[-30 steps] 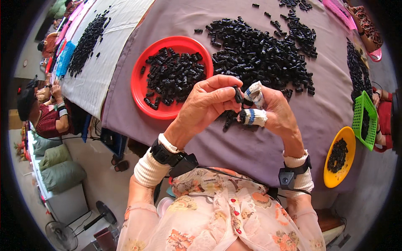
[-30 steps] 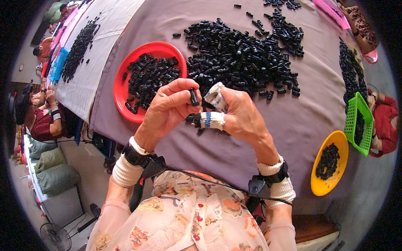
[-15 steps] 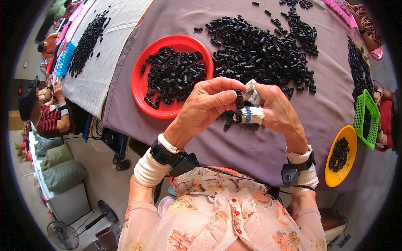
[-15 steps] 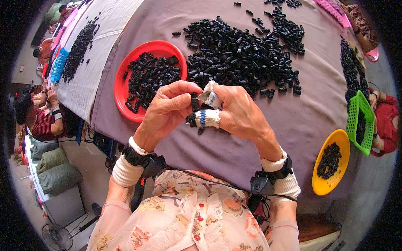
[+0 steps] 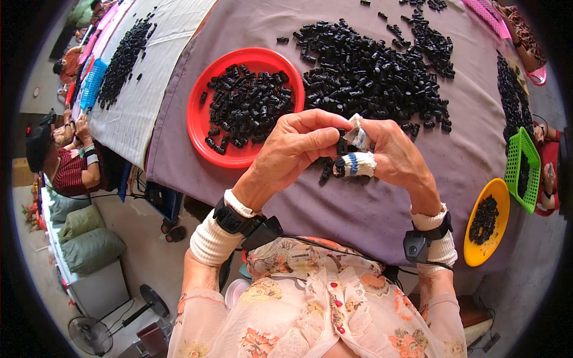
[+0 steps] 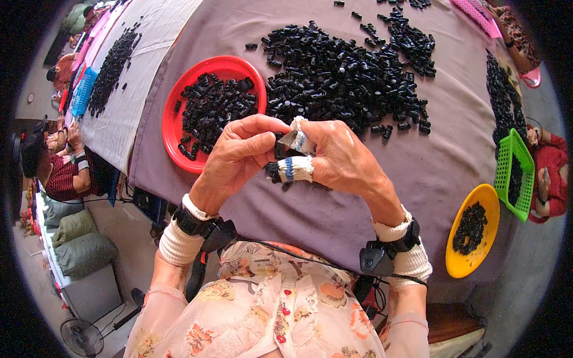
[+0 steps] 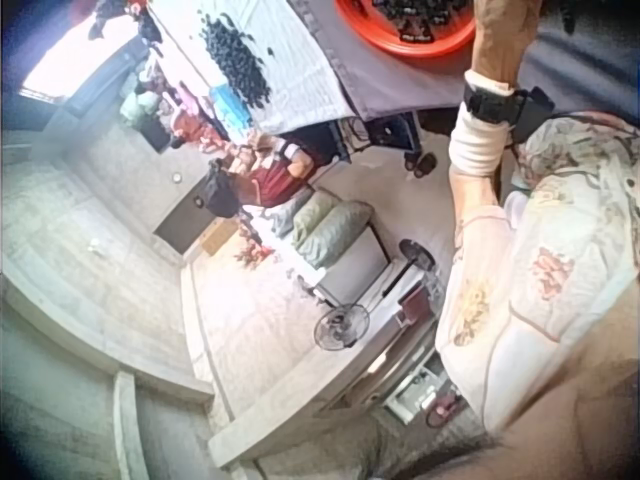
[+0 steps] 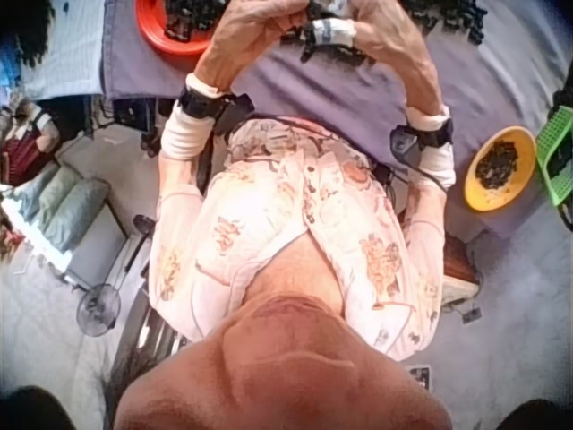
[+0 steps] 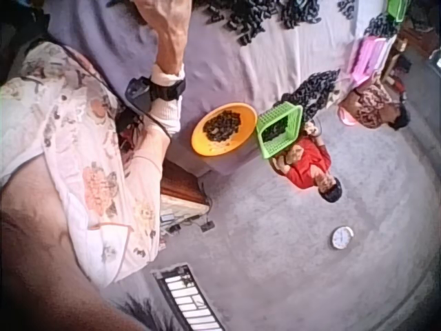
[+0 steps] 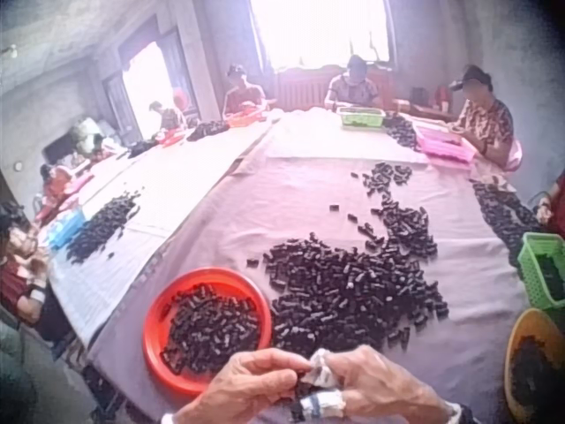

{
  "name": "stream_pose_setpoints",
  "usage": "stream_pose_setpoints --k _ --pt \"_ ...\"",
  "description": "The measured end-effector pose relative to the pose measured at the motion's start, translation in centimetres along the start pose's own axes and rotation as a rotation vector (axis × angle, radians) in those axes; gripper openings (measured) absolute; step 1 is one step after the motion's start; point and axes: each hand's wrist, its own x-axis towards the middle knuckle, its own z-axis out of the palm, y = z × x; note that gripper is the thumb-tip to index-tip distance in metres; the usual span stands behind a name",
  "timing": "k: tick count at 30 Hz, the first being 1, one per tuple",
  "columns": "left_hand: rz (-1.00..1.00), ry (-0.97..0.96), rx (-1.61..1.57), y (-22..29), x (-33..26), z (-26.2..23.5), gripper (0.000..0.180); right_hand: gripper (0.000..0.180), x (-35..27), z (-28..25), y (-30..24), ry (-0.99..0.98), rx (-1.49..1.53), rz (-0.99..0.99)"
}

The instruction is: Assembling small black plastic components by hand.

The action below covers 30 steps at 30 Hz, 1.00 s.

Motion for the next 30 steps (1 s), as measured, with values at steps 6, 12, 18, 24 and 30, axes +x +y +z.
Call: stream_pose_setpoints --k 6,12,18,24,30 --pt "0.010 0.041 -0.022 -0.1 0.0 0.4 0.021 0.040 -0.2 0.1 0.0 -0.005 0.045 0.010" --pt "0.021 0.100 0.028 0.0 -0.2 0.8 0.019 0.037 -0.3 0.4 -0.2 0.015 0.021 -0.008" --pt "0.010 0.111 0.098 0.0 -0.2 0.8 0.017 0.035 -0.4 0.7 0.1 -0.011 0.080 -0.043" --pt "0.040 0.085 -0.022 0.2 0.0 1.4 0.018 0.034 -0.5 -0.2 -1.0 0.017 0.106 -0.017" --pt "-0.003 0.017 -0.140 -0.3 -0.2 1.0 0.020 0.038 -0.4 0.0 -0.2 0.019 0.139 0.015"
